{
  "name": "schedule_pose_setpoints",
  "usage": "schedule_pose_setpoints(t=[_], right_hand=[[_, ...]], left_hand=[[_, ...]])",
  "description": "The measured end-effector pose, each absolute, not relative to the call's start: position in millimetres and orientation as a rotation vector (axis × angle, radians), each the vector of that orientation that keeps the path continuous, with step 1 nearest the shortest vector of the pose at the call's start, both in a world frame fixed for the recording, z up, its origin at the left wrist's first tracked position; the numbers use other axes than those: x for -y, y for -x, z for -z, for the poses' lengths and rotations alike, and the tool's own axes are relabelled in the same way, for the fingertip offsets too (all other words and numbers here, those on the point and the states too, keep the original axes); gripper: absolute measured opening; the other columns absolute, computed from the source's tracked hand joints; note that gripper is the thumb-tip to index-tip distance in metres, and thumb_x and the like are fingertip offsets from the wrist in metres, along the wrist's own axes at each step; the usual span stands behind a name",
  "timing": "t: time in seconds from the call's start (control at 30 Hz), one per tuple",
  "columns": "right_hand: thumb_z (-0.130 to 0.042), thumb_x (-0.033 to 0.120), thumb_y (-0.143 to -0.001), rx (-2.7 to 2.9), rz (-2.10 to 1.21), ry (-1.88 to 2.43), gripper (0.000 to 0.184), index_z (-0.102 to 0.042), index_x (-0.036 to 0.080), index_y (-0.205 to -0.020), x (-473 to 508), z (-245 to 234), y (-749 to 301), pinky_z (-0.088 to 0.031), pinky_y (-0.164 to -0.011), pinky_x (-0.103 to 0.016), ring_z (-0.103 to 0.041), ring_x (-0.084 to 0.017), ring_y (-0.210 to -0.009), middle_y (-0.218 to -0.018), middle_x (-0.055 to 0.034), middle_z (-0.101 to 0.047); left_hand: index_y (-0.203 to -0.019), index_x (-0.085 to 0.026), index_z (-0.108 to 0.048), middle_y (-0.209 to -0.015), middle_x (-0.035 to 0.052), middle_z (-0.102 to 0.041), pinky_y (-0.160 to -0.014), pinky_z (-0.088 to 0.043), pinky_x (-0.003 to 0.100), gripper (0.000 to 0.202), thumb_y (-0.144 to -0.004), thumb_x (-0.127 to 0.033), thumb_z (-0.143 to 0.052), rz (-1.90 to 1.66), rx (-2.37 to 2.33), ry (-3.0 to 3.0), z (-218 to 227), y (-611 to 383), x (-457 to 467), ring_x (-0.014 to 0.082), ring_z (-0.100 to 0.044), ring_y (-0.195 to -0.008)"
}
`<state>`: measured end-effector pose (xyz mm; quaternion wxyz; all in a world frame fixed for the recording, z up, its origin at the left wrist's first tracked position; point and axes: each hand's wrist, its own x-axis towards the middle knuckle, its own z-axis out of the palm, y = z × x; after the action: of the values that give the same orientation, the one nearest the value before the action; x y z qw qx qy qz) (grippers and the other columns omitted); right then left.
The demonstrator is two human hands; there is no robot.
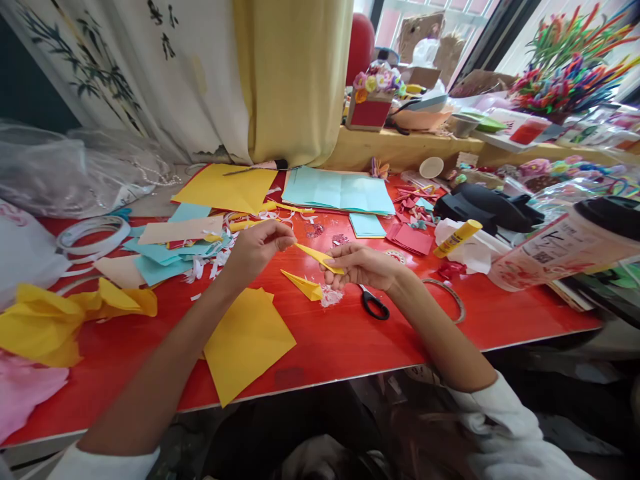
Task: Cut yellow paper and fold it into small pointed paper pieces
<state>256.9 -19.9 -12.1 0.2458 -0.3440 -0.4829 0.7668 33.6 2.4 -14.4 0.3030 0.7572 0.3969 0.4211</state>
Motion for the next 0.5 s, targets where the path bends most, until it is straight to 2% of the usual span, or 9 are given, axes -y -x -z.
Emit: schedule_pose_setpoints(t=[0.17,0.27,0.4,0.5], right_hand=[[-0.069,0.025,-0.075,1.365,-2.059,0.976,0.018,-0.065,0.008,-0.078,20.6,12.3,-254.1,-0.053,-0.059,-0.018,-0.066,-0.010,-0.062,-0.073,-0.0070,-0.070],[-0.070,0.028,-0.075,1.422,-1.993,1.003,0.021,-0.065,0.008,-0.080,21.6,12.7,-252.0,-0.054,-0.062,-0.019,-0.068,-0.012,-0.065,-0.076,-0.0086,-0.070],[-0.069,0.030,-0.076,1.443,-1.937,1.000,0.023,-0.064,0.009,-0.082,22.4,13.8,-250.8,-0.055,-0.067,-0.020,-0.068,-0.012,-0.068,-0.079,-0.0092,-0.070],[-0.068,0.033,-0.077,1.486,-1.936,1.006,0.025,-0.064,0.009,-0.083,22.6,14.9,-250.5,-0.055,-0.068,-0.022,-0.068,-0.013,-0.070,-0.081,-0.0099,-0.070]], left_hand=[[-0.071,-0.018,-0.053,-0.066,-0.0003,-0.056,-0.066,-0.042,0.024,0.018,-0.085,-0.024,-0.047,-1.109,-1.128,-2.062,20.3,-35.9,-4.5,0.0113,-0.051,-0.064],[-0.073,-0.017,-0.055,-0.068,0.0008,-0.058,-0.066,-0.043,0.024,0.021,-0.087,-0.030,-0.046,-1.123,-1.170,-1.909,20.3,-32.9,-9.0,0.0115,-0.053,-0.064],[-0.087,-0.018,-0.062,-0.083,0.0036,-0.064,-0.070,-0.045,0.024,0.024,-0.083,-0.039,-0.054,-1.052,-1.103,-1.883,16.5,-30.5,-9.6,0.0133,-0.057,-0.074],[-0.079,-0.018,-0.063,-0.078,0.0016,-0.064,-0.069,-0.044,0.024,0.021,-0.079,-0.038,-0.059,-0.983,-1.098,-2.037,15.6,-32.4,-7.0,0.0137,-0.056,-0.072]])
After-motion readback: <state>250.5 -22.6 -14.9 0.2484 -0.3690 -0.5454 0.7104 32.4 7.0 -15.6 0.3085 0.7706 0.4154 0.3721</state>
